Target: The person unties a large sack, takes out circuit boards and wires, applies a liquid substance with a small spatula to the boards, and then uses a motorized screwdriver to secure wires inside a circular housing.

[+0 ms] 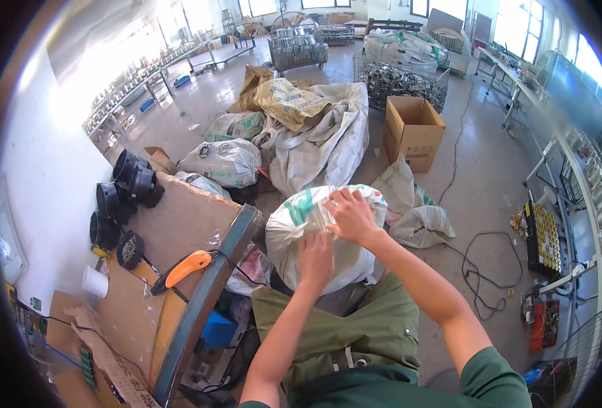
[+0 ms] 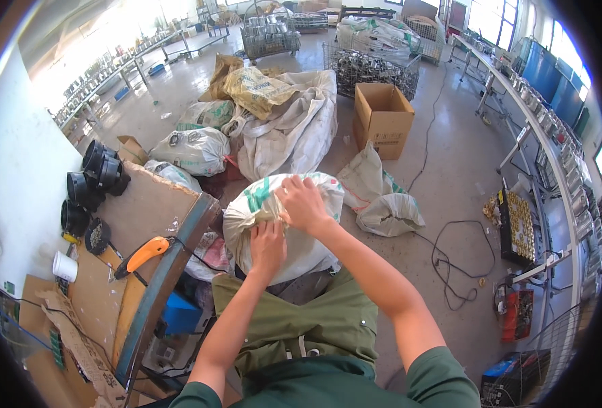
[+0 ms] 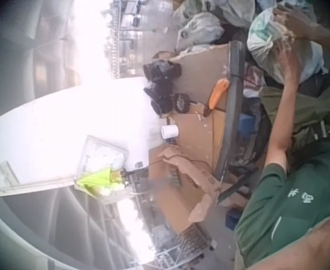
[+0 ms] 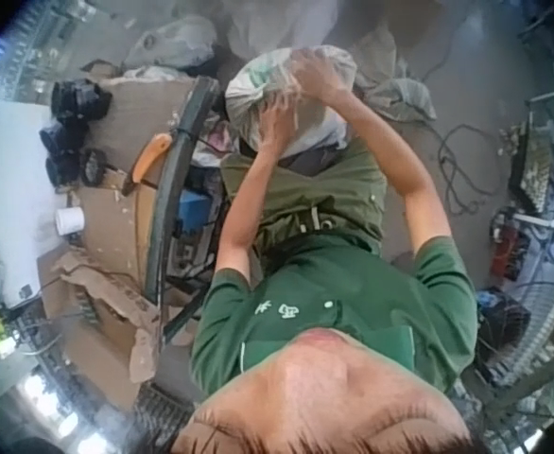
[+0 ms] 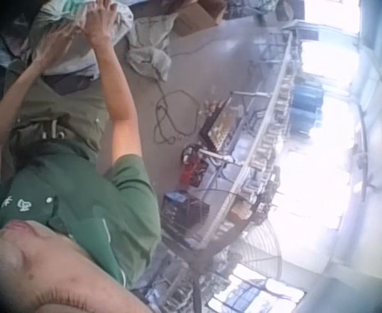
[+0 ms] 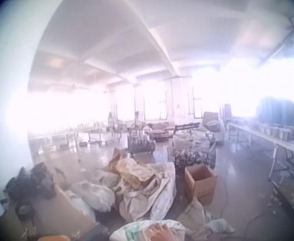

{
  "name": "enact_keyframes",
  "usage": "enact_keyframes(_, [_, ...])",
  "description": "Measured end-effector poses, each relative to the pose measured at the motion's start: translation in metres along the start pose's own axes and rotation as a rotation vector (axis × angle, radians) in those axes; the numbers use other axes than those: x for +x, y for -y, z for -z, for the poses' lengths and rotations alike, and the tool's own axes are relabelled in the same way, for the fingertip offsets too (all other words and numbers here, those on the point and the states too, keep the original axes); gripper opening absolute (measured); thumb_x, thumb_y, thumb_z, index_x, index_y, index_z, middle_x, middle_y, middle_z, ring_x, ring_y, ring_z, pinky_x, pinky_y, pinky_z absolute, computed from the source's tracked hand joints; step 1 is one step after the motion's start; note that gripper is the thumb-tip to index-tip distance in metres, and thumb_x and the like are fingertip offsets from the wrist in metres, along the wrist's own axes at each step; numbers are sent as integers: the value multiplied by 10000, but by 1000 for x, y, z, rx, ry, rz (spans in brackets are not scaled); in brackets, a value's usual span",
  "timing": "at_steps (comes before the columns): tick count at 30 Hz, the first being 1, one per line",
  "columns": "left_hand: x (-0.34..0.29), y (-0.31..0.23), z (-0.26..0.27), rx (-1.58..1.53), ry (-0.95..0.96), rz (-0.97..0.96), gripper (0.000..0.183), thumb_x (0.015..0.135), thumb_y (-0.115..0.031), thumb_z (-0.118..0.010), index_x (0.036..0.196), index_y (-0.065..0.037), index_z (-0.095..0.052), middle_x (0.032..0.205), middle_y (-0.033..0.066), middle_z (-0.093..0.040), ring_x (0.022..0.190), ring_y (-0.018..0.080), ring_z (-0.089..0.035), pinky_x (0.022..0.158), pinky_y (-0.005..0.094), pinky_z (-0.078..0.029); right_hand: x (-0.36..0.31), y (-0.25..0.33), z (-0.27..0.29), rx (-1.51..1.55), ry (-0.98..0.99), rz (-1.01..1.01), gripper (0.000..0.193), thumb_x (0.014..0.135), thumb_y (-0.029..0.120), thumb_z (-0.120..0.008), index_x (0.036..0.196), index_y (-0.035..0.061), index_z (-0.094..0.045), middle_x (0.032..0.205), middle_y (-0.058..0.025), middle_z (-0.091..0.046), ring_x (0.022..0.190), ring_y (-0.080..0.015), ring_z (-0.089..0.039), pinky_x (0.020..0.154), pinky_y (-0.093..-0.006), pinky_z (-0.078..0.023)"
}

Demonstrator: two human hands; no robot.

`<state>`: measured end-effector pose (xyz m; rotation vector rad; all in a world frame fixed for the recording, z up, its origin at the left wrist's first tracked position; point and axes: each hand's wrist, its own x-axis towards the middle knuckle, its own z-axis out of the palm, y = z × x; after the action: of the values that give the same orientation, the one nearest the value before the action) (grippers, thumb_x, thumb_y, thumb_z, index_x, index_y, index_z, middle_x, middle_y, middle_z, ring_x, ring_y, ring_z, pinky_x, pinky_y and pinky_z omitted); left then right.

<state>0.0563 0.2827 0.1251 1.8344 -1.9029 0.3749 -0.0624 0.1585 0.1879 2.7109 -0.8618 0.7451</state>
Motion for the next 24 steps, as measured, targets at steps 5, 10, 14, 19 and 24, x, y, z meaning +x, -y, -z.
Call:
enact_keyframes(5, [-28,-1,-14,72,48,-14,114,728,-96,-695,823,-74,-635,1035,119,-595,1060,314,-532,869,457,-422,13,-37,-40,-189,385,-77,207,802,310,-707,881,127,-761,927,-48,-719,1042,-238,-635,886,-404,-459])
enact_keyframes(10, [-71,-22,6,-32,-33,-101,86,712,-85,-676,759,-21,-643,1202,178,-568,1176,375,-497,889,504,-418,51,-56,-36,-38,-128,-374,255,881,318,-688,791,87,-746,862,-89,-708,925,-290,-683,716,-430,-559])
enact_keyframes(14, [-95,-41,29,-92,17,-69,93,729,-107,-677,781,-34,-652,1252,195,-565,1180,383,-506,930,498,-432,90,-68,8,202,-179,-495,319,908,339,-691,803,41,-732,862,-158,-703,833,-365,-691,695,-477,-550])
enact_keyframes(19, [-81,-60,84,-112,-85,124,181,717,-90,-719,883,-28,-681,1269,178,-572,1218,381,-501,975,465,-429,104,-38,9,410,-259,-507,270,906,344,-710,909,74,-720,922,-129,-713,938,-336,-671,790,-460,-522])
enact_keyframes(24, [-115,-55,85,-227,-269,391,352,779,-149,-727,1107,-54,-643,1249,180,-564,1217,383,-504,1023,475,-405,76,24,46,715,-335,-381,263,935,267,-706,1020,19,-689,913,-111,-703,863,-261,-685,787,-362,-524])
